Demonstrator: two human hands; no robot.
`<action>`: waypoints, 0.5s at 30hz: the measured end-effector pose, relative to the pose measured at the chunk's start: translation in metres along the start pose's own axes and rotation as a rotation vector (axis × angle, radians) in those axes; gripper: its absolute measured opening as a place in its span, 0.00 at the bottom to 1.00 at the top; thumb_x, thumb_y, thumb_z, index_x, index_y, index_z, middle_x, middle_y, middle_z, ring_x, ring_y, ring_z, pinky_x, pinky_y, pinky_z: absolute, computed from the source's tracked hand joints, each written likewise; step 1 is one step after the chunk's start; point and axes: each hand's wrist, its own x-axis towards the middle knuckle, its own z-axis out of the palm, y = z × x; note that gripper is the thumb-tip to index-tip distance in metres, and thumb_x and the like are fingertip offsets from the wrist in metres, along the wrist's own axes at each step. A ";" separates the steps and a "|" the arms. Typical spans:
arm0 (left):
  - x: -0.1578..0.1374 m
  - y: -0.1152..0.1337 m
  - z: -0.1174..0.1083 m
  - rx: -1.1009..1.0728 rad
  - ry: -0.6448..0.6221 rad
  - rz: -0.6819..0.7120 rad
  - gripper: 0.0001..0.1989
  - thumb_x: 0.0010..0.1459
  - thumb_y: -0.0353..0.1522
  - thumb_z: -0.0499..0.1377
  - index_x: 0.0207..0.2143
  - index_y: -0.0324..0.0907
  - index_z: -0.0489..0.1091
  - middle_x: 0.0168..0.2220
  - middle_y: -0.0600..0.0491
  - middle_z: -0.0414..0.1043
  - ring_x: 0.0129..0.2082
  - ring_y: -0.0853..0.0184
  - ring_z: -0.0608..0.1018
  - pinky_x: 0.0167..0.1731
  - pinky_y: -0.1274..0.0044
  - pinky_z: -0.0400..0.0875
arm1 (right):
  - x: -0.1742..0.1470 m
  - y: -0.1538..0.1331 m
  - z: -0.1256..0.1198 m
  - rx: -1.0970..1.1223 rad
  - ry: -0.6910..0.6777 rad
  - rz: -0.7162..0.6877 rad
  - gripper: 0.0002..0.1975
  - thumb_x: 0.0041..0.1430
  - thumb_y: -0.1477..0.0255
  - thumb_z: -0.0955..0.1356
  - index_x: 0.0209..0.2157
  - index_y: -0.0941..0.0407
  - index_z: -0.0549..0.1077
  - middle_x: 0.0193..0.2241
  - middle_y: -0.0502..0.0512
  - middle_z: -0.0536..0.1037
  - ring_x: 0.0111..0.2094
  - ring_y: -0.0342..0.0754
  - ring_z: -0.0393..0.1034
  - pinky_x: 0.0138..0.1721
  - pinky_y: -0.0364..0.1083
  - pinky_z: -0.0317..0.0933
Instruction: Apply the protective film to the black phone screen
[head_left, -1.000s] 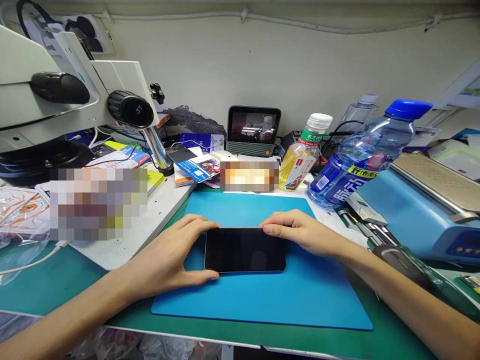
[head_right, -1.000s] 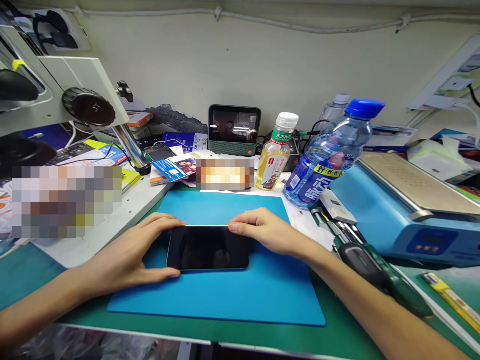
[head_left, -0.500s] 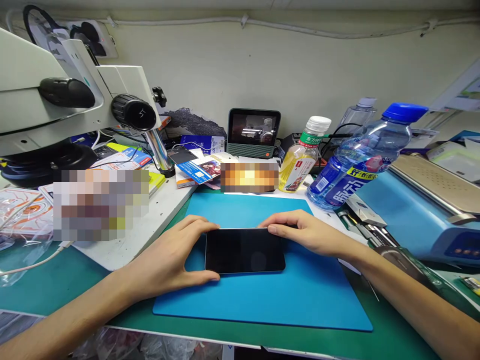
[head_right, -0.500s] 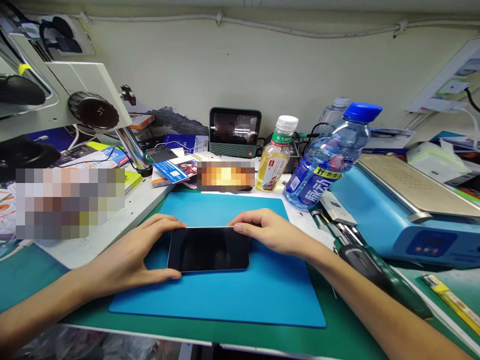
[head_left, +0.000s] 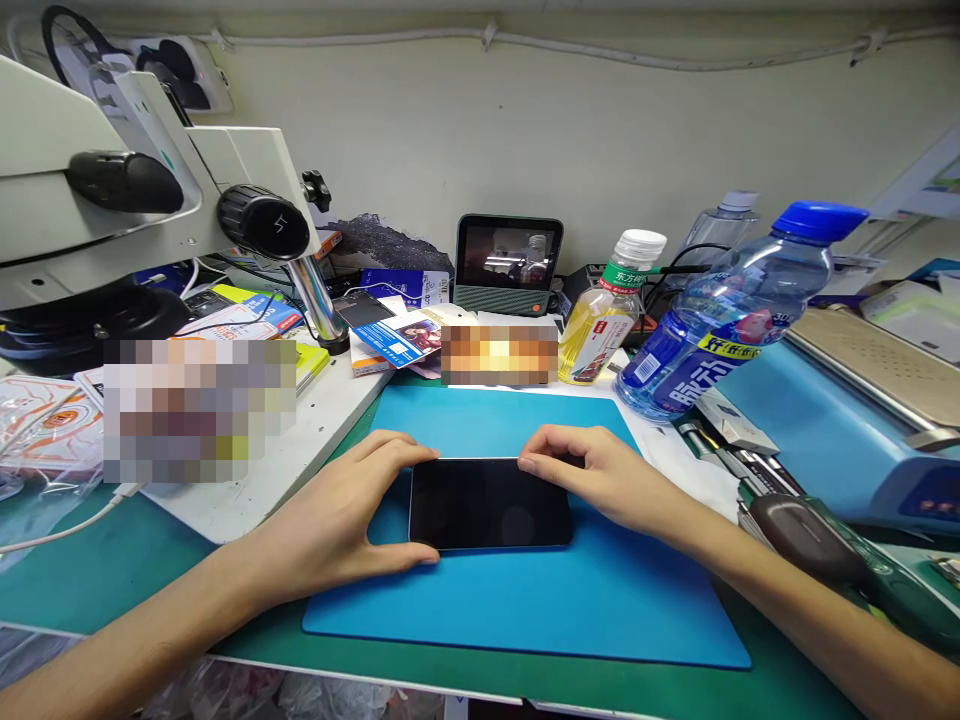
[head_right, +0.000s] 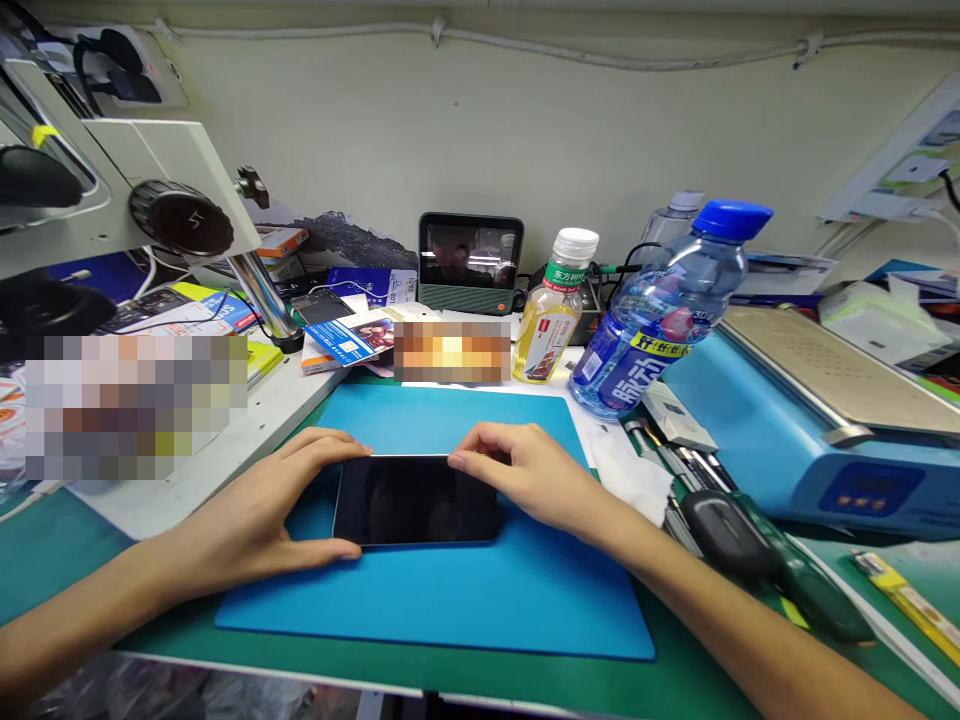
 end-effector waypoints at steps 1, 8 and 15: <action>0.000 0.000 0.000 -0.002 0.003 -0.002 0.35 0.61 0.43 0.70 0.64 0.50 0.59 0.61 0.47 0.70 0.63 0.53 0.74 0.62 0.61 0.74 | -0.001 -0.001 -0.002 -0.020 -0.016 -0.010 0.23 0.66 0.47 0.68 0.41 0.52 0.82 0.32 0.50 0.82 0.34 0.50 0.73 0.37 0.47 0.62; -0.001 -0.001 -0.001 -0.019 0.015 -0.006 0.34 0.60 0.43 0.71 0.64 0.49 0.62 0.60 0.46 0.71 0.62 0.52 0.75 0.61 0.61 0.75 | -0.013 -0.013 -0.003 -0.247 -0.094 -0.174 0.35 0.62 0.45 0.72 0.64 0.49 0.72 0.54 0.58 0.79 0.53 0.59 0.75 0.51 0.52 0.67; -0.001 0.000 -0.001 -0.033 0.010 -0.021 0.34 0.60 0.43 0.71 0.64 0.50 0.62 0.61 0.46 0.70 0.61 0.52 0.76 0.60 0.61 0.75 | -0.012 -0.010 0.007 -0.408 -0.032 -0.312 0.34 0.63 0.48 0.72 0.63 0.52 0.69 0.51 0.60 0.78 0.48 0.58 0.76 0.46 0.53 0.69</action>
